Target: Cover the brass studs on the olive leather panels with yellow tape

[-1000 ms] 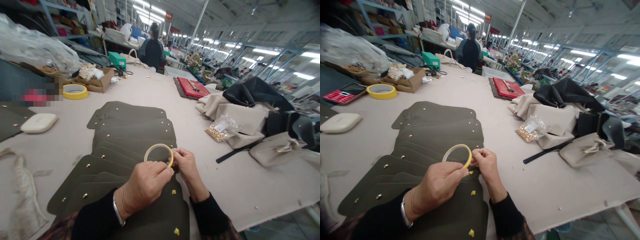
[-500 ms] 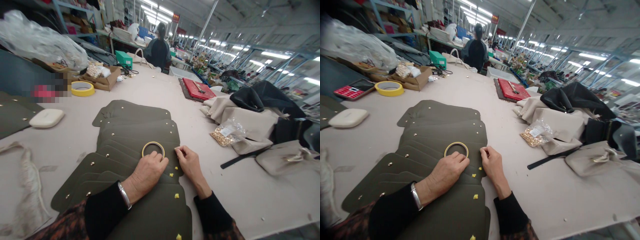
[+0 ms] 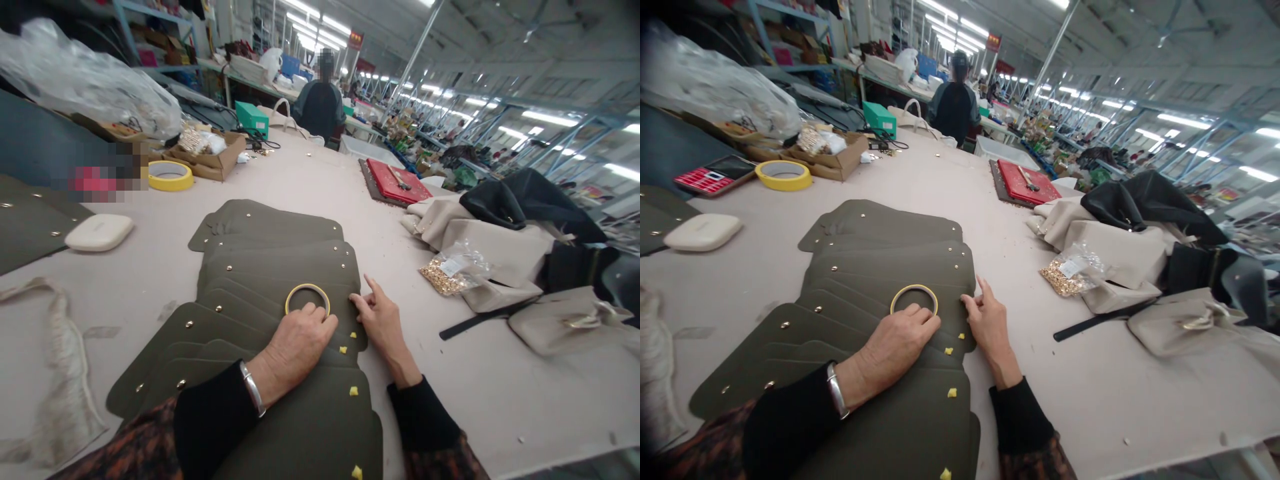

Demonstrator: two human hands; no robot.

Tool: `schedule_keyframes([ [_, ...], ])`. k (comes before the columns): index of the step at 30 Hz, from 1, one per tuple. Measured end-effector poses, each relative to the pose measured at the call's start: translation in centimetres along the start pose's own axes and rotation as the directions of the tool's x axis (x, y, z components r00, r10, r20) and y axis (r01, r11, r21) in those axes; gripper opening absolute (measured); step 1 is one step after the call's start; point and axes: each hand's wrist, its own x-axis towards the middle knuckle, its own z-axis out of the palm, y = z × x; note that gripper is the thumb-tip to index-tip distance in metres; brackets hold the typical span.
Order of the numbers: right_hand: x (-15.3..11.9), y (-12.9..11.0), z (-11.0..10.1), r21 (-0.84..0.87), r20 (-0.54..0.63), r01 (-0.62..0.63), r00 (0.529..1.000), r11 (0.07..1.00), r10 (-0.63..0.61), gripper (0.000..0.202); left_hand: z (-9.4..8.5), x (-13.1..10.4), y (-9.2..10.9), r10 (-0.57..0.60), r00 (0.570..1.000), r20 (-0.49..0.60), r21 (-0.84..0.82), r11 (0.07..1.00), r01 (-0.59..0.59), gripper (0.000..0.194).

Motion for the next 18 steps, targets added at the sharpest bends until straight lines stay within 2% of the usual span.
schedule_keyframes([
  [2,-0.2,0.3,-0.6,0.050,-0.070,0.032,0.997,0.998,-0.029,0.039,0.0,0.0,0.0,0.000,1.000,0.005,-0.008,1.000,0.000,0.005],
  [4,-0.3,0.6,-1.2,-0.043,-0.102,0.185,0.977,0.982,-0.188,0.022,-0.1,0.1,0.0,-0.001,1.000,0.012,-0.012,1.000,0.001,0.005],
  [5,-0.4,0.7,-1.4,-0.116,-0.066,0.282,0.954,0.952,-0.291,0.017,-0.1,0.0,-0.1,-0.004,1.000,0.016,-0.012,1.000,0.004,0.006],
  [7,-0.4,0.7,-1.5,-0.229,0.078,0.454,0.890,0.861,-0.449,0.017,0.0,0.0,-0.1,-0.010,1.000,0.019,-0.014,1.000,0.011,0.006],
  [9,-0.2,0.5,-1.3,-0.288,0.188,0.535,0.845,0.794,-0.501,0.020,0.0,0.0,-0.1,-0.018,1.000,0.020,-0.022,1.000,0.018,0.006],
  [11,0.2,0.3,-1.0,-0.322,0.243,0.526,0.850,0.787,-0.468,0.021,0.0,0.0,-0.1,-0.017,1.000,0.018,-0.033,0.999,0.018,0.007],
  [13,0.8,0.1,-0.7,-0.318,0.258,0.450,0.888,0.834,-0.381,0.019,-0.1,0.0,-0.2,-0.014,1.000,0.016,-0.040,0.999,0.015,0.010],
  [16,1.7,-0.1,-0.5,-0.246,0.245,0.239,0.953,0.939,-0.179,0.014,-0.2,0.0,-0.3,-0.005,1.000,0.001,-0.047,0.999,0.005,0.011],
  [18,2.1,-0.1,-0.5,-0.182,0.249,0.099,0.967,0.978,-0.051,0.013,-0.2,-0.1,-0.5,-0.008,1.000,-0.010,-0.055,0.998,0.007,0.011],
])
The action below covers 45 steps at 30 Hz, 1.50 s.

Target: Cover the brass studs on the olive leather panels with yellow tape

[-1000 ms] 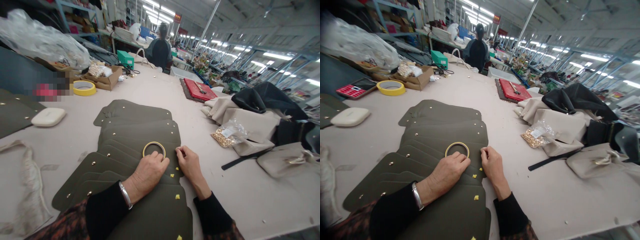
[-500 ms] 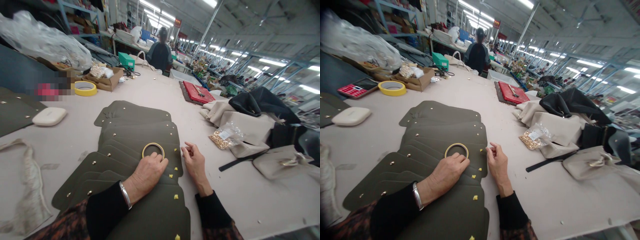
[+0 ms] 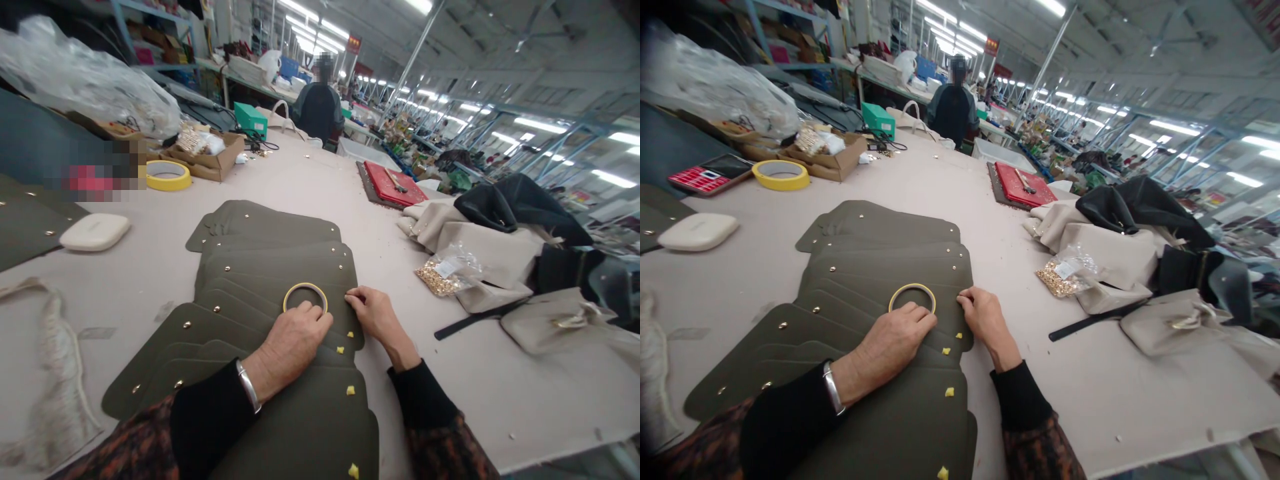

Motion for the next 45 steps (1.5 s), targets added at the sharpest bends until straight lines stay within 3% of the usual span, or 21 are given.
schedule_keyframes([
  [6,-0.5,0.9,-0.6,0.271,0.036,-0.108,0.994,0.957,0.102,0.022,0.2,-0.3,-0.3,-0.007,1.000,-0.004,-0.016,1.000,0.007,0.011],
  [11,-1.5,2.0,-0.9,0.414,-0.075,-0.121,0.983,0.902,0.166,0.033,0.1,-0.2,-0.3,-0.012,1.000,0.008,-0.019,1.000,0.012,0.012],
  [14,-1.8,1.6,-0.7,0.368,-0.135,-0.055,0.984,0.928,0.112,0.025,-0.2,-0.1,-0.3,-0.018,1.000,0.025,-0.022,1.000,0.018,0.013],
  [17,-1.8,0.8,-0.6,0.231,-0.187,0.070,0.982,0.970,-0.026,0.019,-0.3,0.0,-0.4,-0.018,0.999,0.041,-0.028,0.999,0.019,0.012],
  [21,-1.5,0.3,-0.4,-0.020,-0.111,0.210,0.971,0.977,-0.211,0.018,-0.1,-0.1,-0.5,-0.014,0.999,0.033,-0.033,0.999,0.015,0.011],
  [25,-0.5,0.0,-0.1,-0.149,-0.016,0.151,0.988,0.977,-0.155,0.015,0.0,-0.1,-0.5,-0.010,1.000,0.018,-0.031,0.999,0.010,0.011],
  [27,-0.1,-0.3,-0.2,-0.167,0.005,0.090,0.996,0.982,-0.091,0.012,-0.1,-0.2,-0.5,-0.007,1.000,-0.020,-0.040,0.999,0.006,0.011],
  [30,-0.3,-1.1,-0.9,-0.164,0.043,0.047,0.998,0.985,-0.040,0.010,-0.6,-0.3,-0.7,0.003,0.987,-0.160,-0.089,0.996,-0.017,0.016],
  [33,-1.7,-1.6,-1.9,-0.109,0.166,0.054,0.986,0.993,-0.036,0.013,-1.2,-0.4,-1.1,0.001,0.943,-0.332,-0.203,0.977,-0.072,0.020],
  [36,-3.6,-1.8,-2.7,-0.015,0.254,0.057,0.966,0.998,-0.051,0.014,-1.7,-0.4,-1.5,-0.037,0.901,-0.432,-0.332,0.935,-0.121,0.020],
  [38,-4.6,-2.1,-2.8,0.085,0.176,0.064,0.981,0.994,-0.078,0.013,-1.9,-0.4,-1.6,-0.043,0.896,-0.441,-0.372,0.918,-0.139,0.026],
  [41,-5.5,-3.4,-2.7,0.278,-0.041,0.128,0.992,0.952,-0.121,0.017,-2.0,-0.5,-1.5,-0.018,0.919,-0.395,-0.380,0.913,-0.146,0.040],
  [45,-5.6,-5.5,-2.2,0.313,-0.195,0.354,0.932,0.882,-0.305,0.021,-1.9,-0.7,-1.3,0.008,0.936,-0.352,-0.335,0.933,-0.134,0.046],
])
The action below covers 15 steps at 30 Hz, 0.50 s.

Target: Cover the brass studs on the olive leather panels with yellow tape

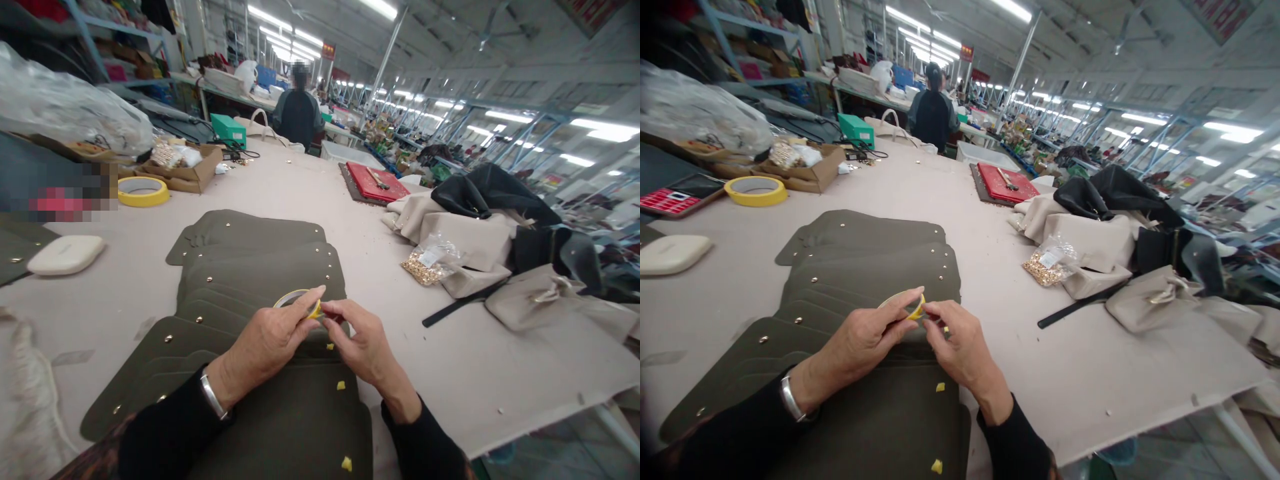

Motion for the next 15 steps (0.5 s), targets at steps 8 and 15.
schedule_keyframes([
  [8,0.16,-0.01,0.47,-0.174,0.059,0.222,0.975,0.959,-0.215,0.017,0.16,-0.36,-0.25,0.052,0.997,0.048,0.091,0.994,-0.057,0.035],
  [15,-0.48,0.09,0.94,-0.217,0.065,0.217,0.976,0.952,-0.207,0.015,-0.36,-0.20,0.05,0.052,0.981,0.189,0.008,0.998,-0.054,0.023],
])
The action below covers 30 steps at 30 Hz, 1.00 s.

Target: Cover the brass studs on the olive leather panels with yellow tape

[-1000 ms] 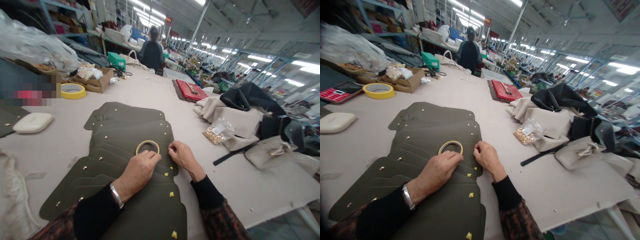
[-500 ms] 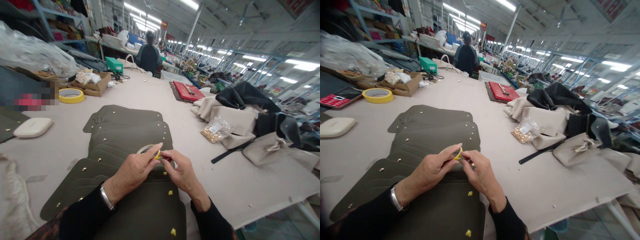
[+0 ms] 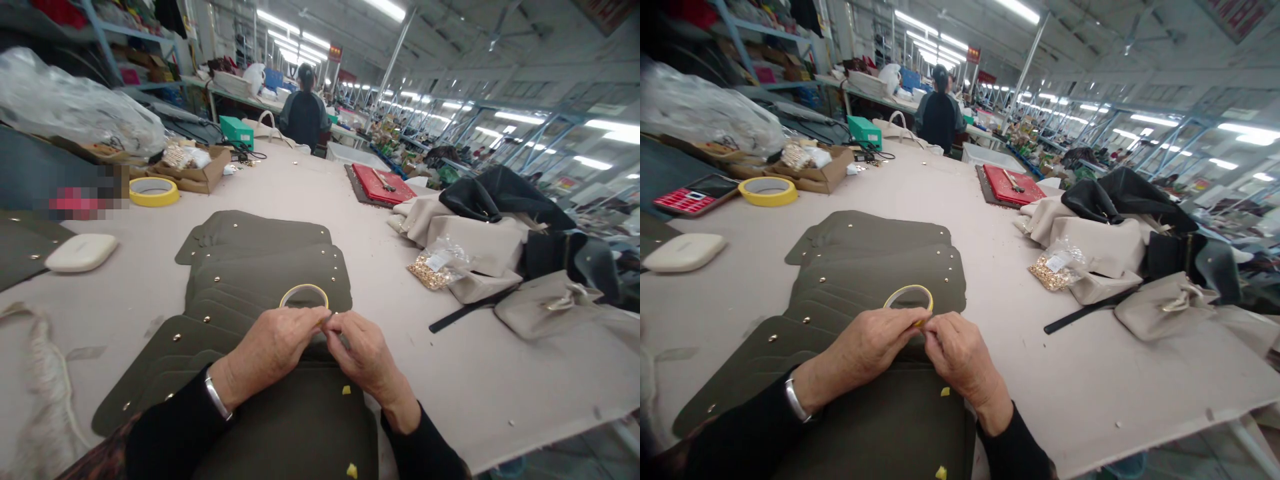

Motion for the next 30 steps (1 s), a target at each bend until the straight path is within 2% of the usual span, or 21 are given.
schedule_keyframes([
  [6,-0.5,-0.1,0.8,-0.054,-0.080,-0.127,0.989,0.990,0.122,0.014,0.5,0.0,0.3,-0.102,0.995,-0.015,0.120,0.987,0.103,0.015],
  [9,-0.4,-0.7,1.0,0.066,-0.109,-0.260,0.958,0.963,0.266,0.013,0.5,0.2,0.6,-0.068,0.996,-0.051,0.218,0.973,0.078,0.016],
  [11,-0.2,-1.0,1.2,0.235,-0.092,-0.407,0.894,0.883,0.437,0.013,0.4,0.3,1.0,-0.016,0.996,-0.090,0.274,0.961,0.040,0.020],
  [14,0.1,-0.2,1.5,0.495,0.044,-0.596,0.744,0.632,0.666,0.017,0.5,0.3,2.0,0.072,0.990,-0.121,0.268,0.963,-0.038,0.022],
  [16,0.0,1.1,1.4,0.582,0.130,-0.654,0.662,0.483,0.738,0.022,0.7,0.2,2.3,0.090,0.988,-0.126,0.236,0.970,-0.058,0.019],
  [18,-0.3,2.6,0.9,0.590,0.155,-0.675,0.633,0.443,0.758,0.027,1.1,0.3,2.1,0.053,0.992,-0.115,0.242,0.970,-0.023,0.016],
  [19,-0.5,3.3,0.6,0.569,0.149,-0.676,0.644,0.468,0.750,0.028,1.2,0.4,1.9,0.020,0.995,-0.101,0.264,0.965,0.007,0.015],
  [22,-1.1,4.5,-0.1,0.418,0.101,-0.655,0.722,0.630,0.684,0.027,1.8,0.9,0.8,-0.086,0.996,0.002,0.352,0.933,0.079,0.012],
  [25,-1.4,4.7,0.0,0.222,0.068,-0.610,0.788,0.761,0.611,0.023,2.3,1.4,0.3,-0.143,0.983,0.113,0.398,0.913,0.087,0.010],
  [30,-1.1,4.6,0.6,0.070,0.083,-0.537,0.843,0.841,0.532,0.019,3.2,1.7,0.1,-0.158,0.979,0.128,0.398,0.912,0.096,0.010],
])
